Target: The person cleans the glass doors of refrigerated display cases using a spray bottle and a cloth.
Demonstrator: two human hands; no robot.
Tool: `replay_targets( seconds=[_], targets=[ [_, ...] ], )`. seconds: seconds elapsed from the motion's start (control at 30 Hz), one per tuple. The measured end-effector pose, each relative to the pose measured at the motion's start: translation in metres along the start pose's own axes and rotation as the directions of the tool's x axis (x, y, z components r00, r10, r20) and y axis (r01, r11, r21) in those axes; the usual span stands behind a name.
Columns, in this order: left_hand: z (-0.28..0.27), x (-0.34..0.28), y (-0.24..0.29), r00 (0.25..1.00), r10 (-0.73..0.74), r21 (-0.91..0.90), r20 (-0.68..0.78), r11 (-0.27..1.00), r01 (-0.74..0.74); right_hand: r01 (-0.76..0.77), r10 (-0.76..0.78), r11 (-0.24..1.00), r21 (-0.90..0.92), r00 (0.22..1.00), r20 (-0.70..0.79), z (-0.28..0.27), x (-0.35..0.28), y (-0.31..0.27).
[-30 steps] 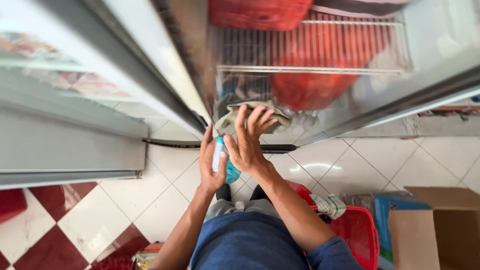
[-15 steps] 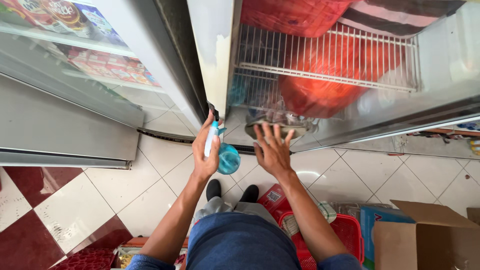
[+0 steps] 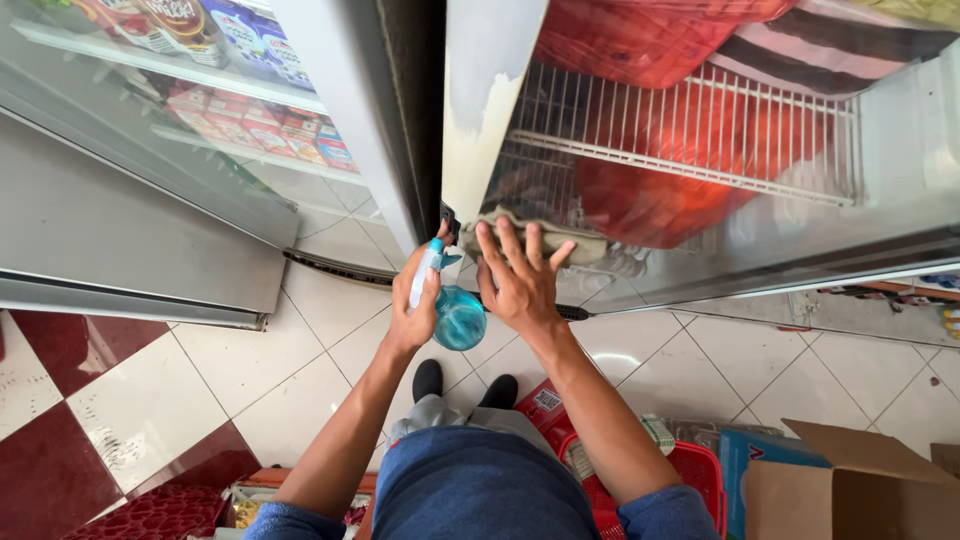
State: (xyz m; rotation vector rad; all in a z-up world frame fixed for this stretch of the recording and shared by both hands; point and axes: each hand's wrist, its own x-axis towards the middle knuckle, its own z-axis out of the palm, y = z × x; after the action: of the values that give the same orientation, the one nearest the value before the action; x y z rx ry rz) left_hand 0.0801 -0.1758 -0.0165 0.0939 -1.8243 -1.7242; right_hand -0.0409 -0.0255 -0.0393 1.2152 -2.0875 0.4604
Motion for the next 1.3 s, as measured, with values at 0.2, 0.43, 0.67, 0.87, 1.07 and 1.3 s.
replay_targets(
  seconds=[0.2,0.43,0.67,0.87,1.07,1.3],
  targets=[
    [0.009,-0.006,-0.002,0.999,-0.042,0.073,-0.02,0.996,0.043,-0.228,0.148,0.97,0.081,0.823,0.548,0.022,-0.072,0.031],
    [0.005,-0.005,-0.003,0.969,-0.247,0.177,-0.003,0.954,0.243,-0.21,0.223,0.975,-0.079,0.949,0.223,-0.005,-0.079,0.055],
    [0.007,-0.002,0.015,0.983,-0.177,0.164,0.053,0.972,0.167,-0.138,0.139,0.989,0.052,0.99,-0.014,-0.002,-0.013,0.005],
    [0.033,-0.022,-0.006,0.984,0.169,0.312,0.064,0.933,-0.18,-0.184,0.171,0.983,-0.001,0.912,0.373,0.028,-0.058,0.0],
    [0.058,-0.029,-0.013,0.974,0.046,0.29,0.22,0.951,-0.111,-0.35,0.35,0.936,-0.049,0.898,0.266,0.03,-0.121,0.062],
    [0.081,-0.024,0.003,0.948,0.088,0.278,0.305,0.944,-0.177,-0.666,0.821,0.558,0.494,0.531,-0.211,-0.029,-0.139,0.154]
  ],
)
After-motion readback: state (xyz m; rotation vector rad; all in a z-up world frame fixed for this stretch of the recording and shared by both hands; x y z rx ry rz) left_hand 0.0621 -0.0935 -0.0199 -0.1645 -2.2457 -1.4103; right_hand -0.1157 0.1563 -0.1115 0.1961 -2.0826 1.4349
